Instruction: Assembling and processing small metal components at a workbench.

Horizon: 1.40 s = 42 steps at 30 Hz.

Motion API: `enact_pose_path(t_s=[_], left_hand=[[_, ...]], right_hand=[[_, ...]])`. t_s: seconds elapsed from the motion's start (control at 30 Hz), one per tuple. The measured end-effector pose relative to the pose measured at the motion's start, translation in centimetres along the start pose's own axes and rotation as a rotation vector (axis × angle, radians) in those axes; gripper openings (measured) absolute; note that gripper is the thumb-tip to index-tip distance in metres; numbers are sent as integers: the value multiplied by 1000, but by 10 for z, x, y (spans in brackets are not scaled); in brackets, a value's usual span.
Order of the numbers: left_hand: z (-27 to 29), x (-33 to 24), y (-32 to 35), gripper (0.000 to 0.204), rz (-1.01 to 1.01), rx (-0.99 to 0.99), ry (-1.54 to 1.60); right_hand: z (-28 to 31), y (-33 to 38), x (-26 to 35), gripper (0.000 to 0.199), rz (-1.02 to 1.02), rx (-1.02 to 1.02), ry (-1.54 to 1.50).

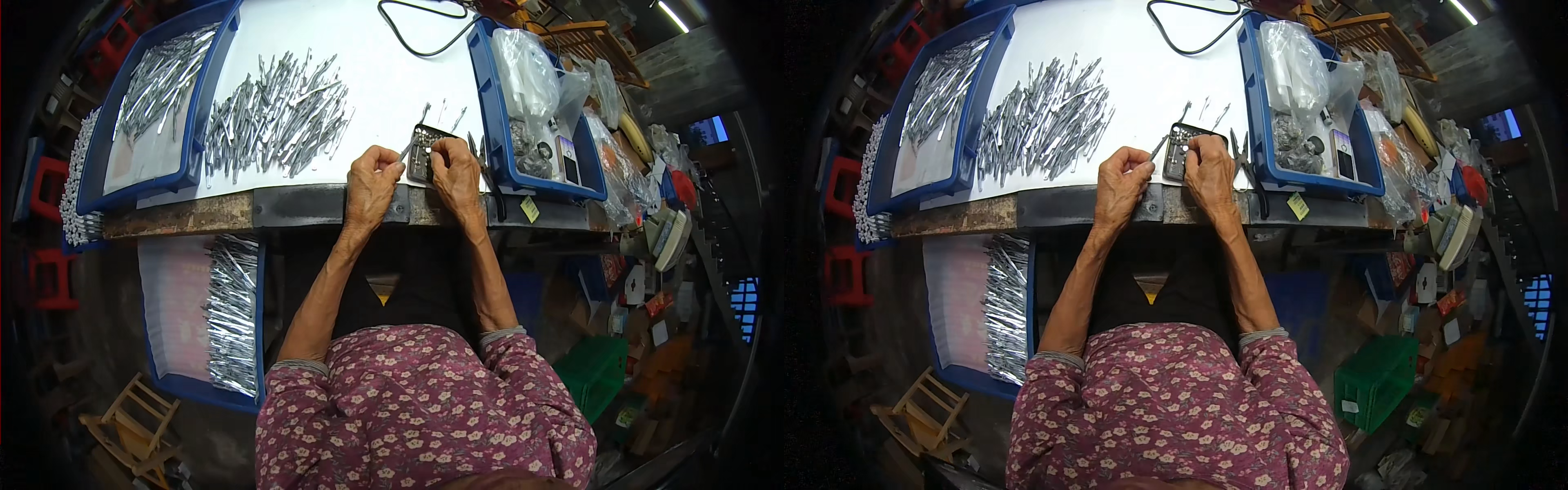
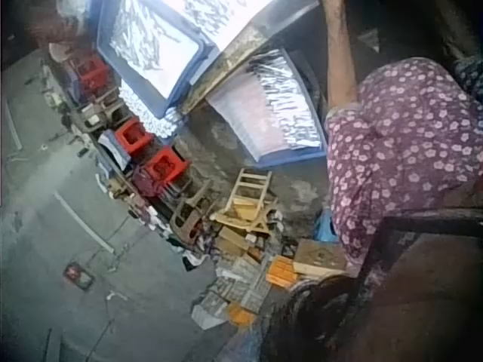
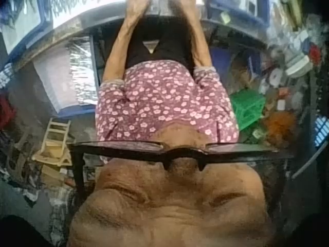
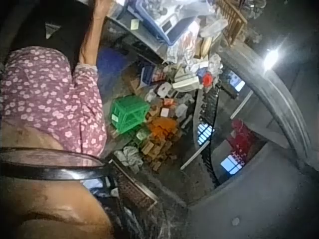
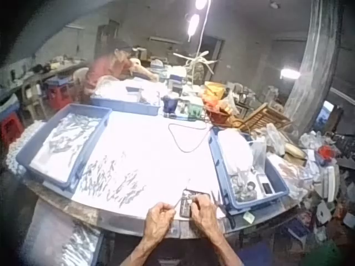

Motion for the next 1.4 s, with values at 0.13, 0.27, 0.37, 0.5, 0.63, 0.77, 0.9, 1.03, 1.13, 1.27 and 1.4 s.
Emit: enact_pose_path(t_s=[0.13,0.27,0.37,0.5,0.63,0.77,0.9,1.03,1.13,1.27,1.4], left_hand=[[-2,-2,1,10,34,-1,8],[-3,-1,1,9,-6,-11,-6],[-4,4,-1,9,-44,-9,60],[-6,3,3,13,-81,2,15],[-5,1,4,15,-103,7,-2],[-3,0,5,15,-112,15,-17],[-3,2,5,15,-115,17,27],[-3,3,4,14,-105,11,54],[-2,2,4,15,-81,4,71],[-2,0,3,15,-42,9,165],[-6,1,-3,16,-48,1,218]], right_hand=[[-3,-3,1,8,68,-34,81],[-8,-5,-1,6,75,-33,170],[-10,-7,0,5,68,-8,182],[-10,-8,-1,6,91,-19,213],[-11,-8,-2,7,73,-8,198],[-10,-10,2,10,36,70,241],[-9,-12,-3,11,41,71,209],[-3,-13,-2,13,-46,95,111],[4,-12,5,14,-67,69,-9],[6,-8,13,13,-137,99,-365],[5,-8,21,9,-354,143,-655]])
Point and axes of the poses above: each hand's wrist, its own y-axis away from the middle knuckle, its own z-axis out of the back of the hand, x = y × z, the point moved 1 cm from there along -y, towards the middle knuckle, and after that the axes turned 5 degrees about -y, right-handed, at the moved point
